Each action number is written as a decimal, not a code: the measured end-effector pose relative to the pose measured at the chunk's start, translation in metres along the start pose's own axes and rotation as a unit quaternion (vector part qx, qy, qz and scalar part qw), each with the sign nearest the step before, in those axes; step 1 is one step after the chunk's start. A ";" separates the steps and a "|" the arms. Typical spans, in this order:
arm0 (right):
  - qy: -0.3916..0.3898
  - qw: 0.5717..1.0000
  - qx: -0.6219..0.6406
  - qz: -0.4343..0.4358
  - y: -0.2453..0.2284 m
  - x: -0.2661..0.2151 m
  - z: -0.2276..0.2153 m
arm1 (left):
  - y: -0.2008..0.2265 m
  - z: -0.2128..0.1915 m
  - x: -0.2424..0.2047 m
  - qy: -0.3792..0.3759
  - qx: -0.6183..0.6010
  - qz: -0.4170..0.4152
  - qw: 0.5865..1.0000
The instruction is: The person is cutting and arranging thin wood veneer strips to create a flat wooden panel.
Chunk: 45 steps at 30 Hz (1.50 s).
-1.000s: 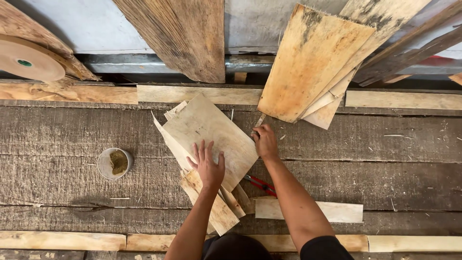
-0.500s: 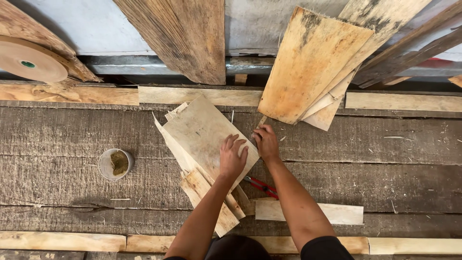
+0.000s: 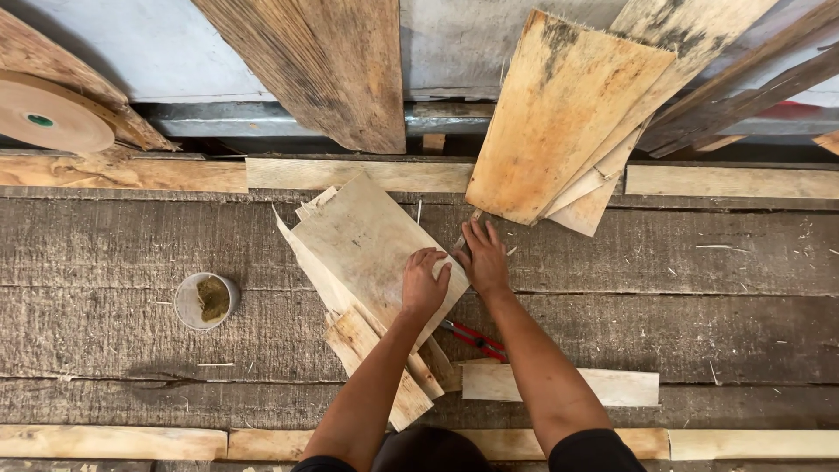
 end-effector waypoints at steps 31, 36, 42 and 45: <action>-0.118 0.989 0.066 0.067 0.001 -0.203 -0.009 | -0.054 -0.025 -0.136 0.009 -0.378 -0.298 0.876; -0.072 0.984 0.118 0.109 0.016 -0.199 -0.001 | -0.064 -0.052 -0.152 0.068 -0.374 -0.296 0.876; -0.089 0.927 0.197 0.307 0.009 -0.183 0.007 | -0.068 -0.081 -0.170 0.157 -0.313 -0.315 0.882; -0.070 0.891 0.312 0.323 -0.001 -0.171 0.035 | -0.066 -0.092 -0.176 0.232 -0.362 -0.338 0.837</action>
Point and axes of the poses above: each hand's wrist, its own x-axis towards the middle knuckle, its own z-axis out of the palm, y = z × x, the point moved 6 cm from there along x, towards the middle knuckle, and after that the axes turned 1 degree about -x, right-handed, at the moved point
